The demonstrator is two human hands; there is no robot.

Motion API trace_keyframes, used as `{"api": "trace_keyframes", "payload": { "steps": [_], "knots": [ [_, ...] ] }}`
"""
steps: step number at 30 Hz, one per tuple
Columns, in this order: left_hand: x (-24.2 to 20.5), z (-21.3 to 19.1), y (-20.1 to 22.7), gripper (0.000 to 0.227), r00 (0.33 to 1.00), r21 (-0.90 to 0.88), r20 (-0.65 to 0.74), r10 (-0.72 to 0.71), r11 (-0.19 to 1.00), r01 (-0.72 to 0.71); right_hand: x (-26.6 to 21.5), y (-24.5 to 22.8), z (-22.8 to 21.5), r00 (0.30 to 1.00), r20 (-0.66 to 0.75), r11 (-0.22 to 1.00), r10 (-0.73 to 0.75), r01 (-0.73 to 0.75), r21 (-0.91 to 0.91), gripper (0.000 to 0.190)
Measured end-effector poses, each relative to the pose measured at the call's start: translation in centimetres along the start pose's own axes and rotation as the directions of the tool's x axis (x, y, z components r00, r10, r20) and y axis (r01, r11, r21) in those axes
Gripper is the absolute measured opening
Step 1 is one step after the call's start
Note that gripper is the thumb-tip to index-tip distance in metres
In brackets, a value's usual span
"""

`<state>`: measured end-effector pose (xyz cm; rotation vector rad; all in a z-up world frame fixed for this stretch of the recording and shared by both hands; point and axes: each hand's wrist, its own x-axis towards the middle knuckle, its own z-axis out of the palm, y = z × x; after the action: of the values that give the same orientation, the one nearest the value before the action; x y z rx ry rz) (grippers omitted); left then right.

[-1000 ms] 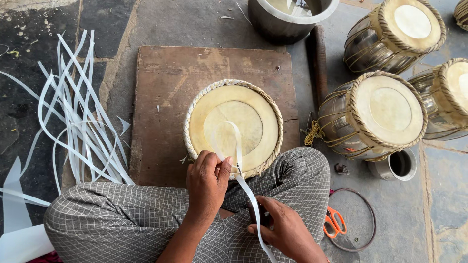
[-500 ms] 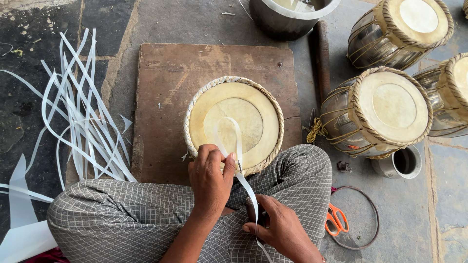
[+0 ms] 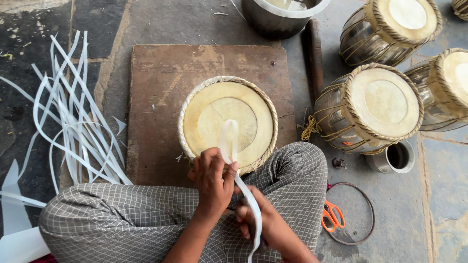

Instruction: The person sits on the floor and uses a pointed tool to weave white plastic strips into the rim of a drum. They repeatedly push the tool through the existing rope and pull the plastic strip through to secure the drumhead.

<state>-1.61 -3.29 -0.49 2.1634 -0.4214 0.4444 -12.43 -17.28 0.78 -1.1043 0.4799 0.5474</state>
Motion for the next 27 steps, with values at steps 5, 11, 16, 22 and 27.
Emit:
{"api": "trace_keyframes", "payload": {
  "steps": [5, 11, 16, 22, 27],
  "knots": [
    [0.7, -1.4, -1.2, 0.018, 0.993, -0.092, 0.091, 0.073, 0.994, -0.065, -8.3, 0.0, -8.1, 0.967, -0.154, 0.482, -0.202, -0.039, -0.875, 0.039],
    [1.2, -2.5, -0.9, 0.014, 0.979, -0.160, 0.200, -0.033, 0.985, 0.065, -7.3, 6.1, -7.3, 0.793, 0.556, 0.068, -0.248, 0.587, -0.807, 0.013],
    [1.7, -4.9, -1.3, 0.015, 0.955, -0.079, 0.294, 0.039, 0.997, -0.016, -5.2, 1.1, -2.1, 0.769, 0.321, 0.587, -0.553, 0.633, -0.504, 0.008],
    [2.6, -5.7, -1.5, 0.033, 0.881, -0.012, 0.340, 0.328, 0.939, -0.345, 1.2, -7.8, 1.0, 0.907, -0.098, 0.473, -0.411, 0.120, -0.873, 0.023],
    [3.0, -5.1, -2.8, 0.046, 0.890, -0.077, 0.348, 0.294, 0.955, -0.286, -0.1, -5.8, -2.9, 0.970, -0.049, 0.770, -0.238, 0.158, -0.618, 0.028]
  ]
}}
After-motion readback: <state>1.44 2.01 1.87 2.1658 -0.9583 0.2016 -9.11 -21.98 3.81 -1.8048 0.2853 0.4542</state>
